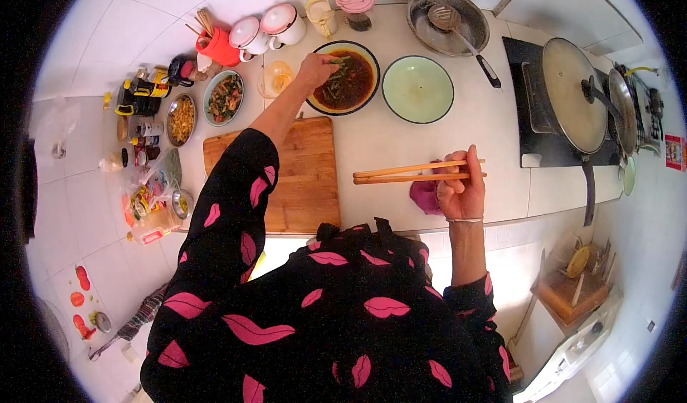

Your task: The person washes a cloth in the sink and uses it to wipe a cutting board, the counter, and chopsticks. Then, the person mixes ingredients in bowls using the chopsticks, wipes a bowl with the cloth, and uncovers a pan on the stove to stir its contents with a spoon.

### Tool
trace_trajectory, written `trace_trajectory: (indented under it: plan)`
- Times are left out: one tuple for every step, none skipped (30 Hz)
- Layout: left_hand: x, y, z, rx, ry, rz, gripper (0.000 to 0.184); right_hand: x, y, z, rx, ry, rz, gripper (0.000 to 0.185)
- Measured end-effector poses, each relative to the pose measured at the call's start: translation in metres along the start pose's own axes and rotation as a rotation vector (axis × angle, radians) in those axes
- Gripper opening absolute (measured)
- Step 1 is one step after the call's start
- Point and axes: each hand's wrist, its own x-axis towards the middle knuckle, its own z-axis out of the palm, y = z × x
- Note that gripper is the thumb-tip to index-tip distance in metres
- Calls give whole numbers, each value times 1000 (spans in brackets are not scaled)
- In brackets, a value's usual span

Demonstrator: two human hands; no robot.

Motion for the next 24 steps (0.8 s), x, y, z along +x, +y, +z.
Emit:
trace_trajectory:
  plan:
    - [-2,1,-1,48,9,45,20,1,-2,1,-6,-2,7,40]
    - [-6,5,-3,97,17,90,20,3,-4,1,-17,0,5,40]
    - [-10,10,-5,149,38,100,20,4,-5,0,-27,2,1,40]
    - [-15,15,-7,202,58,110,20,4,-7,0,-37,4,-4,39]
    - [-17,18,-8,255,78,121,21,5,-9,0,-47,4,-3,39]
    - [-17,17,-6,288,74,115,22,5,-12,-1,-56,4,0,39]
    - [-16,16,-5,321,69,111,23,5,-15,-1,-64,5,1,39]
    - [-17,16,-5,353,64,107,24,5,-17,-2,-62,2,6,39]
    - [-19,16,-4,396,85,143,22,5,-20,-3,-59,0,10,39]
    - [-22,14,-4,440,106,180,20,5,-22,-4,-56,-3,15,39]
    - [-24,12,-4,485,126,215,18,5,-24,-4,-41,1,18,39]
    - [-24,8,-2,517,153,244,17,4,-26,-5,-27,4,22,39]
    - [-25,2,0,550,179,272,17,4,-28,-6,-13,7,26,39]
    - [-27,2,-1,583,206,300,16,4,-30,-7,-24,12,17,39]
    - [-27,1,-3,585,174,277,16,5,-32,-8,-35,17,8,39]
    - [-29,0,-5,586,142,255,16,5,-33,-9,-47,22,-2,39]
    - [-30,-1,-7,587,111,232,16,6,-35,-12,-28,-8,14,39]
    - [-32,-2,-9,531,110,212,16,7,-39,-17,-8,-37,31,39]
    - [-35,-3,-12,473,107,192,17,7,-41,-20,10,-66,47,39]
    - [-38,-3,-13,415,106,172,18,8,-43,-21,-4,-47,39,38]
    - [-47,9,-17,272,81,140,19,9,-46,-21,-18,-28,30,37]
    - [-58,21,-21,129,56,108,20,11,-49,-22,-33,-9,21,36]
    - [-74,42,-28,-14,30,78,22,13,-53,-23,-37,-2,14,35]
    - [-94,64,-32,-161,26,116,23,16,-56,-25,-41,7,4,34]
